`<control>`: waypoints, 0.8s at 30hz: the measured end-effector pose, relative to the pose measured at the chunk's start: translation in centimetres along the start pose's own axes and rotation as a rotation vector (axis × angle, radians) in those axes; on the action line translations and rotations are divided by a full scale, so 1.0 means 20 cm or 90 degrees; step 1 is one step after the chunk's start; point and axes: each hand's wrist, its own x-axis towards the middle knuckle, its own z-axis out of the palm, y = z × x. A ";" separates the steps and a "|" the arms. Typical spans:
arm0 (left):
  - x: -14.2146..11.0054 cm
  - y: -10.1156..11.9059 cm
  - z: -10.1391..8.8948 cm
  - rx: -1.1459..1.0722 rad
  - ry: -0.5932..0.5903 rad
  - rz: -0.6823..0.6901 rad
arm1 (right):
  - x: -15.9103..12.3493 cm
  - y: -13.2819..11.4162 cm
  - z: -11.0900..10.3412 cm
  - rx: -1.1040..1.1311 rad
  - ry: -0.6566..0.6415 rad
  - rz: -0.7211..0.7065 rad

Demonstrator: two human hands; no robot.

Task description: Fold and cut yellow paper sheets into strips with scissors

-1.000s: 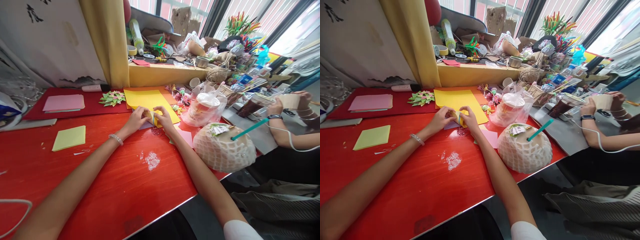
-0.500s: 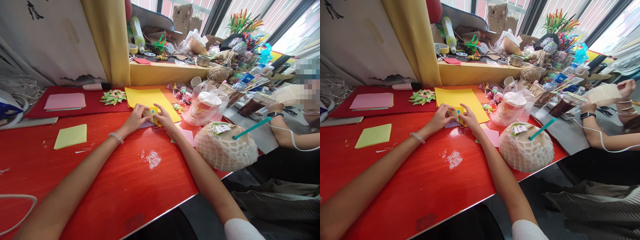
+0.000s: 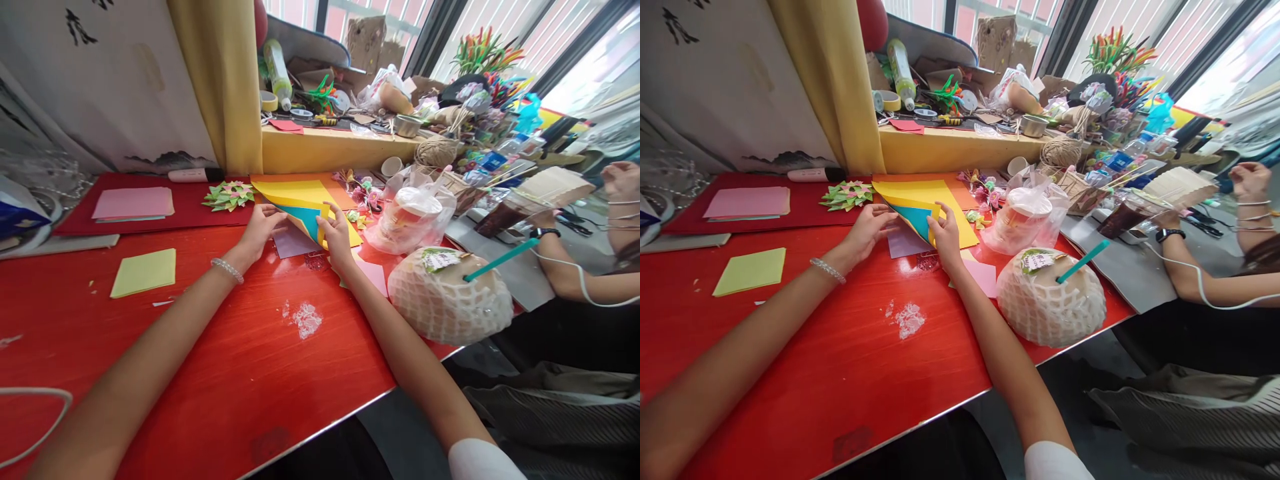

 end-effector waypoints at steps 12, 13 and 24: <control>-0.05 0.00 0.05 -0.128 -0.081 -0.142 | -0.03 0.08 0.04 -0.269 -0.227 -0.122; -0.05 0.00 0.04 -0.134 -0.076 -0.147 | -0.02 0.08 0.04 -0.293 -0.227 -0.136; -0.04 0.01 0.01 -0.122 -0.063 -0.193 | -0.01 0.01 0.02 -0.277 0.092 -0.149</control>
